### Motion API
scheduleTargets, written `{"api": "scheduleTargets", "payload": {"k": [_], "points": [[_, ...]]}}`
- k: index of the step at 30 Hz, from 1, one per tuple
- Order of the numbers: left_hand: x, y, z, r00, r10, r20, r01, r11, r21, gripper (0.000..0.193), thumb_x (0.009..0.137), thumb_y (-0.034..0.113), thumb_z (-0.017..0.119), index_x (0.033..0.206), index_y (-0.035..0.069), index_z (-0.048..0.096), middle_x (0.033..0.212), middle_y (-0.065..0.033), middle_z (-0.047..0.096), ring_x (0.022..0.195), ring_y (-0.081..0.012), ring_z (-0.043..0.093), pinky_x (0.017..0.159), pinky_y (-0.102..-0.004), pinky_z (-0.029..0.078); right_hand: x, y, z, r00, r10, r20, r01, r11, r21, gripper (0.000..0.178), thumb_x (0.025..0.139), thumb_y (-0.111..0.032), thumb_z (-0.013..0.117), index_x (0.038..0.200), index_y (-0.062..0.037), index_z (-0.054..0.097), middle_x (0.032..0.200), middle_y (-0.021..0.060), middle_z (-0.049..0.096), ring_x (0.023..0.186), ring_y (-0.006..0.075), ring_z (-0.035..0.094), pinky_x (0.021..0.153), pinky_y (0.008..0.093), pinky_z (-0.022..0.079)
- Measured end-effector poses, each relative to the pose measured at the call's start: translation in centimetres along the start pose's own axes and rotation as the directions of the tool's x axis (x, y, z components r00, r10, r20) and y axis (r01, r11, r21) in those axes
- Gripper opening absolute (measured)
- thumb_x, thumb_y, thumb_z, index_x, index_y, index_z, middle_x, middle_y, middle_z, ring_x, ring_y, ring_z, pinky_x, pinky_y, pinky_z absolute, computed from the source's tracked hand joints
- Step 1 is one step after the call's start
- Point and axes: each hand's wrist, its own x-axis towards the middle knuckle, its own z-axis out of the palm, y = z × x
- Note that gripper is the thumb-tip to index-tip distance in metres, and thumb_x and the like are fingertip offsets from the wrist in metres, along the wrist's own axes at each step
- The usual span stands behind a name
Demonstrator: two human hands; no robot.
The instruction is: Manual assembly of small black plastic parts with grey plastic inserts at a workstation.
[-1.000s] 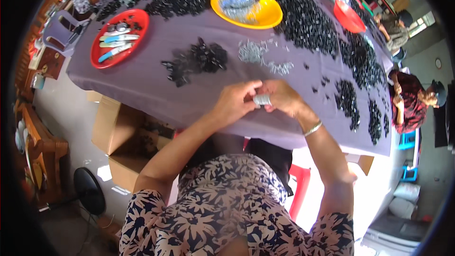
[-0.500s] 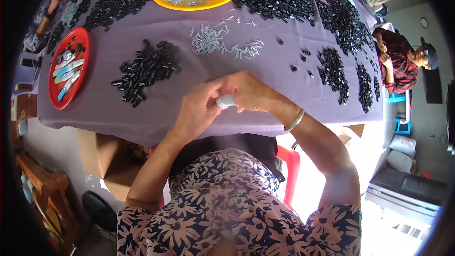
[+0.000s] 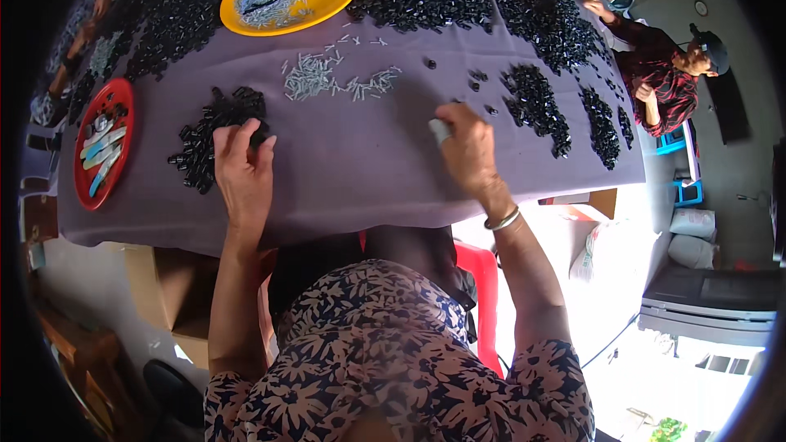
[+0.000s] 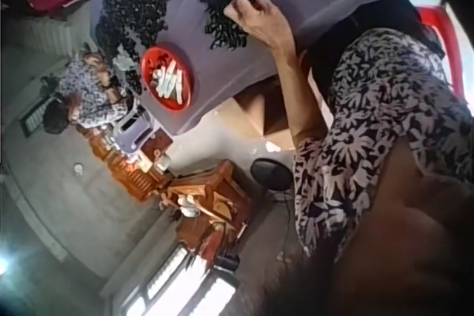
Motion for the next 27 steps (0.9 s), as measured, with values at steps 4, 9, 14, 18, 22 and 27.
{"api": "scheduleTargets", "payload": {"k": [4, 9, 14, 18, 22, 27], "points": [[-0.9, 2.1, 0.7, 0.994, 0.078, 0.071, -0.072, 0.994, -0.087, 0.024, 0.081, -0.002, 0.071, 0.104, 0.003, 0.066, 0.094, -0.0082, 0.057, 0.071, -0.0175, 0.057, 0.058, -0.0282, 0.047, 2.1, 5.5, -2.0, 0.997, 0.061, -0.041, -0.063, 0.997, -0.052, 0.016, 0.079, -0.001, 0.071, 0.095, -0.0035, 0.069, 0.085, 0.0135, 0.069, 0.070, 0.0261, 0.068, 0.067, 0.0331, 0.053], [-2.1, 3.2, 1.8, 0.959, 0.084, 0.270, -0.025, 0.976, -0.215, 0.014, 0.080, -0.003, 0.070, 0.091, 0.002, 0.065, 0.082, -0.0062, 0.057, 0.064, -0.0171, 0.058, 0.057, -0.0289, 0.046, 4.6, 8.4, -4.9, 0.988, 0.126, -0.091, -0.137, 0.982, -0.129, 0.018, 0.081, -0.002, 0.064, 0.096, -0.0075, 0.071, 0.081, 0.0131, 0.070, 0.070, 0.0217, 0.068, 0.067, 0.0310, 0.052], [-2.0, 2.9, 2.0, 0.957, 0.109, 0.268, -0.051, 0.975, -0.215, 0.014, 0.080, -0.003, 0.070, 0.092, 0.002, 0.065, 0.080, -0.0067, 0.057, 0.062, -0.0170, 0.057, 0.057, -0.0287, 0.046, 8.3, 7.6, -6.1, 0.991, 0.113, -0.078, -0.118, 0.991, -0.068, 0.028, 0.078, 0.003, 0.057, 0.098, -0.0089, 0.072, 0.081, 0.0105, 0.071, 0.073, 0.0150, 0.067, 0.068, 0.0285, 0.049], [-2.0, 3.1, 1.9, 0.962, 0.047, 0.270, 0.034, 0.957, -0.288, 0.014, 0.080, -0.008, 0.069, 0.090, 0.001, 0.066, 0.078, -0.0045, 0.056, 0.063, -0.0119, 0.053, 0.056, -0.0263, 0.042, 12.3, 7.9, -2.8, 0.995, -0.011, -0.102, 0.009, 1.000, -0.015, 0.031, 0.075, 0.008, 0.055, 0.099, -0.0050, 0.071, 0.087, 0.0092, 0.072, 0.080, 0.0167, 0.069, 0.077, 0.0290, 0.053], [-2.1, 3.2, 1.8, 0.959, 0.041, 0.280, 0.044, 0.956, -0.290, 0.012, 0.081, -0.003, 0.069, 0.092, 0.001, 0.066, 0.079, -0.0074, 0.057, 0.060, -0.0158, 0.057, 0.054, -0.0282, 0.045, 16.1, 9.1, 2.4, 1.000, 0.000, -0.026, 0.000, 1.000, -0.013, 0.029, 0.076, -0.010, 0.077, 0.104, -0.0107, 0.070, 0.102, 0.0060, 0.068, 0.095, 0.0242, 0.065, 0.085, 0.0336, 0.052], [-2.3, 2.9, 1.8, 0.969, 0.039, 0.245, 0.027, 0.964, -0.263, 0.013, 0.081, -0.003, 0.069, 0.093, 0.002, 0.066, 0.081, -0.0080, 0.059, 0.061, -0.0191, 0.059, 0.055, -0.0290, 0.046, 18.4, 5.8, 7.5, 0.987, -0.160, -0.027, 0.151, 0.967, -0.205, 0.031, 0.073, -0.028, 0.082, 0.100, -0.0182, 0.071, 0.098, 0.0045, 0.065, 0.095, 0.0284, 0.058, 0.087, 0.0377, 0.046]]}}
